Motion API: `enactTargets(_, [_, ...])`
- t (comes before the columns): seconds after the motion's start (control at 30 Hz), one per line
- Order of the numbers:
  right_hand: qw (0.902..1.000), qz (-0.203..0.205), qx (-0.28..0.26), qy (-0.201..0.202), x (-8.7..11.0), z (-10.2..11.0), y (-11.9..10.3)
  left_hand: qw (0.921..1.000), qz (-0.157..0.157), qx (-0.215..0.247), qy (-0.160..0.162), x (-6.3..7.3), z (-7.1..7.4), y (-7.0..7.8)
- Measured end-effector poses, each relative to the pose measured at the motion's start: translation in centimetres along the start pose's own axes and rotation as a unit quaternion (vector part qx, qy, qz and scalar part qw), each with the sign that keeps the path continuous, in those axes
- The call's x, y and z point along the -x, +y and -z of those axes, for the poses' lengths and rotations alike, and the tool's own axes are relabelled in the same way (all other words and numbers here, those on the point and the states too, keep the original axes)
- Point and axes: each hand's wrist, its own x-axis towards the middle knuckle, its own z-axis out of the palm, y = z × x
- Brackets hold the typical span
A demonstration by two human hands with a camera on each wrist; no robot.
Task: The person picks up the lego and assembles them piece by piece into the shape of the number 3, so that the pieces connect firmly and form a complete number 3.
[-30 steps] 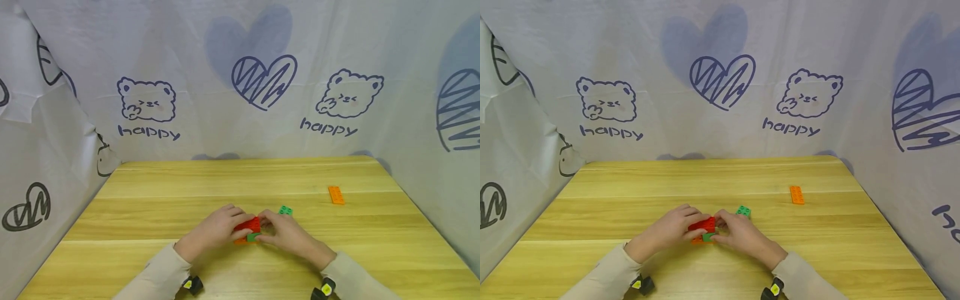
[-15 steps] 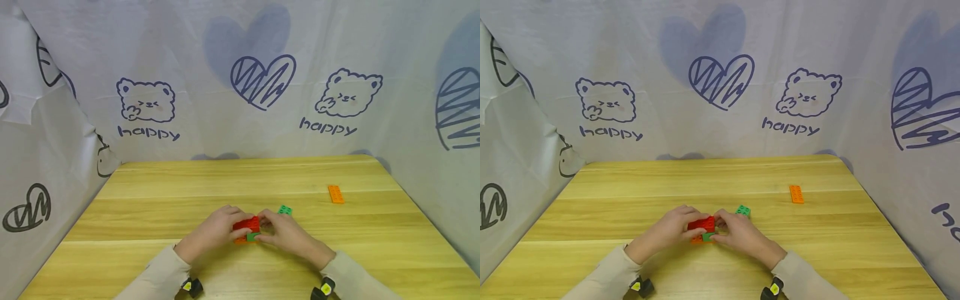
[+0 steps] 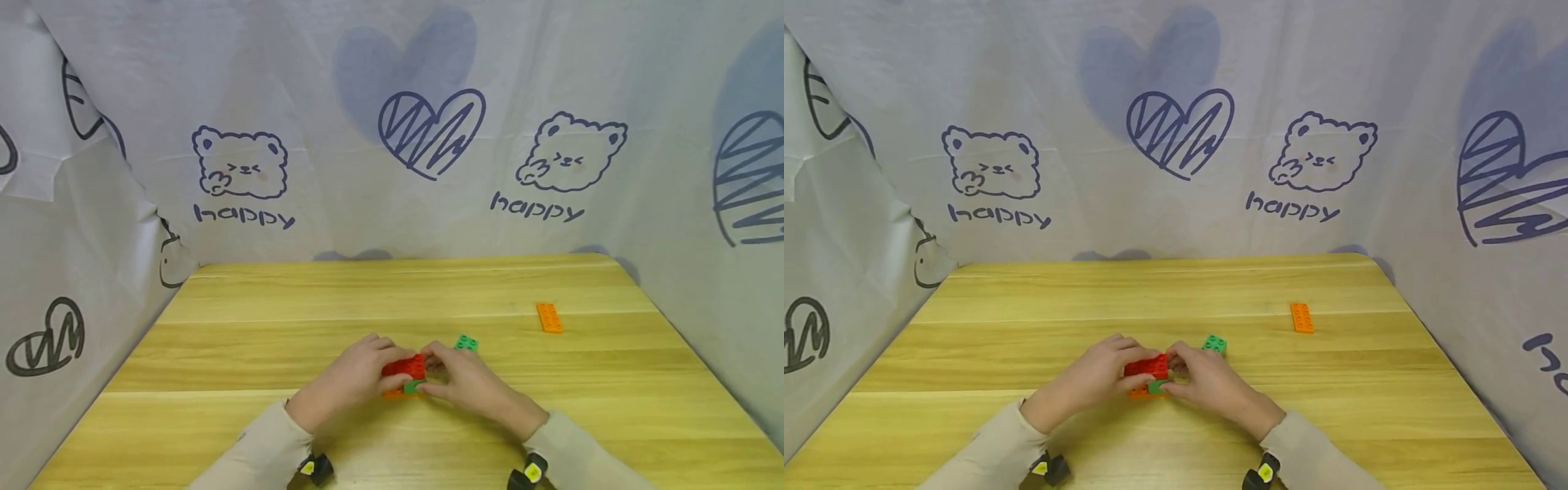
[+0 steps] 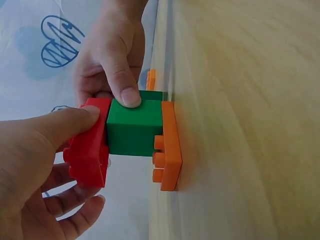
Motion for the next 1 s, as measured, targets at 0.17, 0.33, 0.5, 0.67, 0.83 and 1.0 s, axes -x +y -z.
enactTargets(0.17, [1.0000, 0.003, -0.001, 0.000, -0.1, 0.0, 0.0, 0.9998, -0.012, -0.019, 0.001, 0.0, 0.0, 0.0])
enactTargets(0.33, [1.0000, 0.005, 0.006, -0.002, -0.1, 0.0, 0.0, 0.9969, -0.051, -0.054, 0.024, 0.0, -0.2, -0.1])
enactTargets(0.5, [1.0000, 0.005, 0.006, -0.002, -0.1, 0.0, 0.1, 0.9993, -0.031, -0.020, 0.001, -0.1, -0.2, -0.4])
enactTargets(0.67, [1.0000, 0.005, 0.009, 0.000, -0.1, 0.0, 0.1, 0.9989, 0.017, 0.034, -0.027, 0.0, -0.5, -0.8])
enactTargets(0.83, [0.9998, 0.006, 0.017, -0.003, 0.0, 0.1, 0.0, 0.9995, 0.005, 0.030, -0.006, 0.2, -0.9, -1.2])
enactTargets(1.0, [0.9998, 0.007, 0.018, 0.000, 0.0, 0.1, 0.0, 0.9990, 0.026, 0.036, -0.003, 0.4, -0.7, -1.2])
